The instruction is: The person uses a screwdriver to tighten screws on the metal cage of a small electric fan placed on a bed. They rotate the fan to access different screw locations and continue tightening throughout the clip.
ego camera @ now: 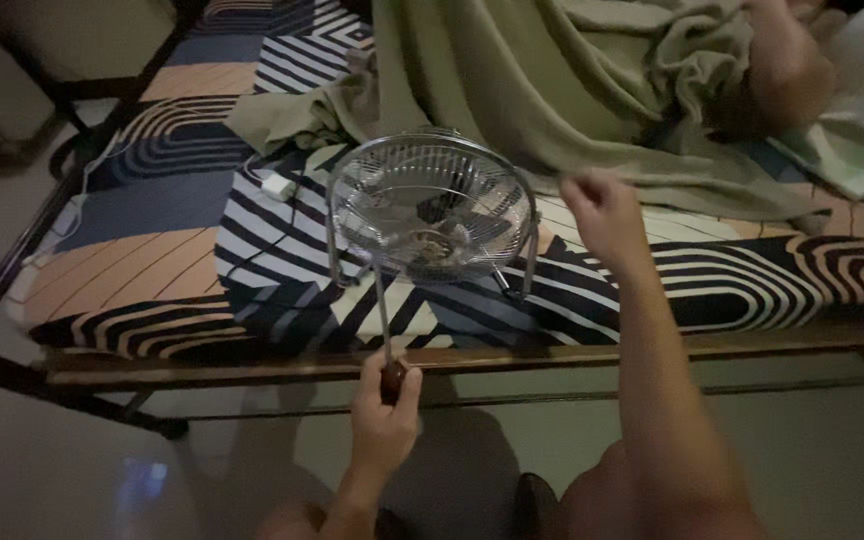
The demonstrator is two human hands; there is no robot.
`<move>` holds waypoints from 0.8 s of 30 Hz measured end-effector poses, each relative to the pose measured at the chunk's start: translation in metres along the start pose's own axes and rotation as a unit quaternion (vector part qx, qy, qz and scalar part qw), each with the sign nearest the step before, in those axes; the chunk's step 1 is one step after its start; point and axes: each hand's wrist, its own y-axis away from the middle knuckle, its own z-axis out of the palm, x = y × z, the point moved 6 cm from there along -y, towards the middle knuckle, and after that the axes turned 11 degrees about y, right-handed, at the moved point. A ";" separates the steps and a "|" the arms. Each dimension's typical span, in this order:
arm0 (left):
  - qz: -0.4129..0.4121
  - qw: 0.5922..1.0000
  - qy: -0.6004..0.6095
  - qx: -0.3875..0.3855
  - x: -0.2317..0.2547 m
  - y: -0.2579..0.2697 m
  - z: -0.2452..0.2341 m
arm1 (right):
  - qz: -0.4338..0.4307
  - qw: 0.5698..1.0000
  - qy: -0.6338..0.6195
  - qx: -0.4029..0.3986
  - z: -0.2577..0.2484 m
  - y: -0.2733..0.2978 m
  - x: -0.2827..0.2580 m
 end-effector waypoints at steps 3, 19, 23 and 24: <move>-0.019 0.999 -0.035 -0.009 -0.006 0.003 0.005 | -0.008 0.998 0.054 0.018 0.028 0.009 0.052; 0.067 0.997 -0.017 -0.029 -0.019 0.009 0.024 | -0.111 0.966 0.227 -0.048 0.096 0.002 0.056; 0.022 0.999 0.003 -0.039 -0.026 0.008 0.028 | -0.136 0.963 0.230 -0.026 0.099 0.002 0.055; 0.022 0.999 0.004 -0.048 -0.025 0.007 0.029 | -0.140 0.964 0.225 -0.021 0.100 0.001 0.056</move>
